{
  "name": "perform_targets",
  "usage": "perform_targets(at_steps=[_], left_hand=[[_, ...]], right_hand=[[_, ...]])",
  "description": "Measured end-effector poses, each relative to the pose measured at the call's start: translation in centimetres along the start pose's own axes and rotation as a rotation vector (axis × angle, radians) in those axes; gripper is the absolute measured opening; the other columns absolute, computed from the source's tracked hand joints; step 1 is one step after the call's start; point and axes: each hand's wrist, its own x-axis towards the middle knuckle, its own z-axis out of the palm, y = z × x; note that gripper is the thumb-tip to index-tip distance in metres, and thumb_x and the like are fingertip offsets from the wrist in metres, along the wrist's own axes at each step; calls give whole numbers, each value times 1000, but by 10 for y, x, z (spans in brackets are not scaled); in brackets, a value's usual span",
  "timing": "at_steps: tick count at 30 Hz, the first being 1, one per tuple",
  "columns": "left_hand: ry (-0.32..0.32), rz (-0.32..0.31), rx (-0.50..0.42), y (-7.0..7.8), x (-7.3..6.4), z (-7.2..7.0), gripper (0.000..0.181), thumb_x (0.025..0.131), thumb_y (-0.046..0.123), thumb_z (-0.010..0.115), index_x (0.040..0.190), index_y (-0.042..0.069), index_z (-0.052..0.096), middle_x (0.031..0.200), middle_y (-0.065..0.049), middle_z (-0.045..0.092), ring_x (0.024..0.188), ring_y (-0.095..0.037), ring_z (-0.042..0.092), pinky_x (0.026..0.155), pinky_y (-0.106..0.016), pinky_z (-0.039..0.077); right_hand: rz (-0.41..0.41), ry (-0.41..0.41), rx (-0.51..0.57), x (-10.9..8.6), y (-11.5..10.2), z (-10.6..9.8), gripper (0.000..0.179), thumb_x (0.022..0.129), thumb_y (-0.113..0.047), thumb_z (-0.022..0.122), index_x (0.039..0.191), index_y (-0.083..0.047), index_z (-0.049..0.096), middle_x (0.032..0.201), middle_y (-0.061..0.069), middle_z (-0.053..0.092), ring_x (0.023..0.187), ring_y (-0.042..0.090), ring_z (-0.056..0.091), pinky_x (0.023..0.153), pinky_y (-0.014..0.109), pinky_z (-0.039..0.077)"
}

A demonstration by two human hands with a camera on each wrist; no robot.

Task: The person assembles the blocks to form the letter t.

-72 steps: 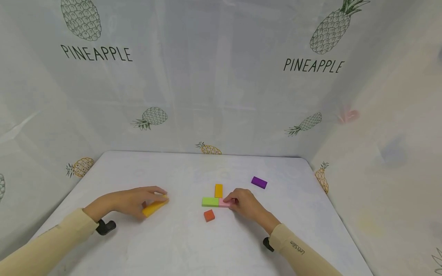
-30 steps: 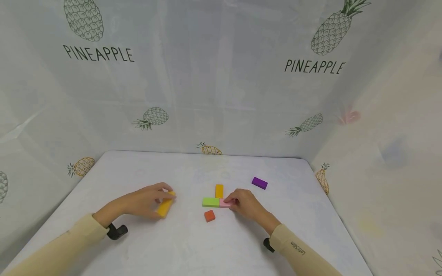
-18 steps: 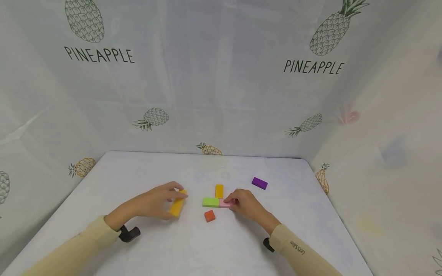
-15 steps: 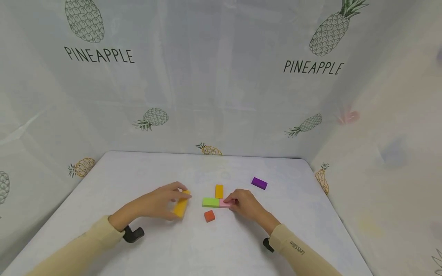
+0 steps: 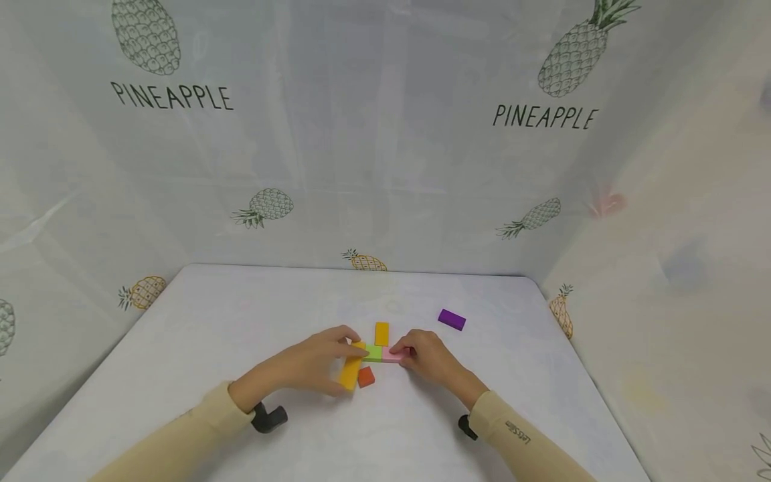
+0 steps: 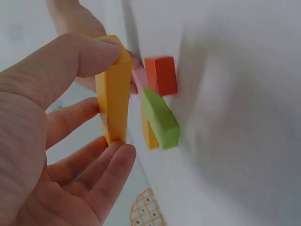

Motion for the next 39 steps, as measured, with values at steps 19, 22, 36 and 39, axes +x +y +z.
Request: perform_targets(at_steps=[19, 22, 36, 39], left_hand=[[26, 76, -18, 30, 30, 35, 69, 82, 42, 93, 143, 22, 70, 142, 0, 57, 124, -12, 53, 103, -21, 47], [31, 70, -12, 32, 31, 40, 67, 82, 42, 93, 141, 21, 71, 142, -1, 56, 122, -11, 53, 100, -19, 47], [36, 73, 37, 38, 33, 54, 65, 81, 47, 92, 139, 23, 73, 135, 2, 58, 123, -11, 52, 105, -22, 46], [31, 79, 43, 38, 33, 55, 64, 82, 47, 92, 139, 24, 73, 133, 2, 58, 122, -11, 52, 105, -24, 45]], right_hand=[[-67, 15, 16, -2, 2, -1, 21, 91, -3, 82, 110, -12, 83, 93, -3, 73, 83, 13, 61, 80, 25, 57], [-73, 17, 16, -1, 2, 0, 22, 91, -1, 82, 110, -12, 83, 94, -3, 73, 83, 12, 61, 81, 25, 58], [-80, 17, 14, 0, 1, 0, 21, 92, -2, 81, 110, -11, 83, 97, -2, 76, 85, 11, 64, 83, 26, 60], [-76, 18, 11, -1, 2, 0, 20, 92, -2, 81, 110, -11, 83, 97, -2, 76, 86, 11, 65, 84, 26, 60]])
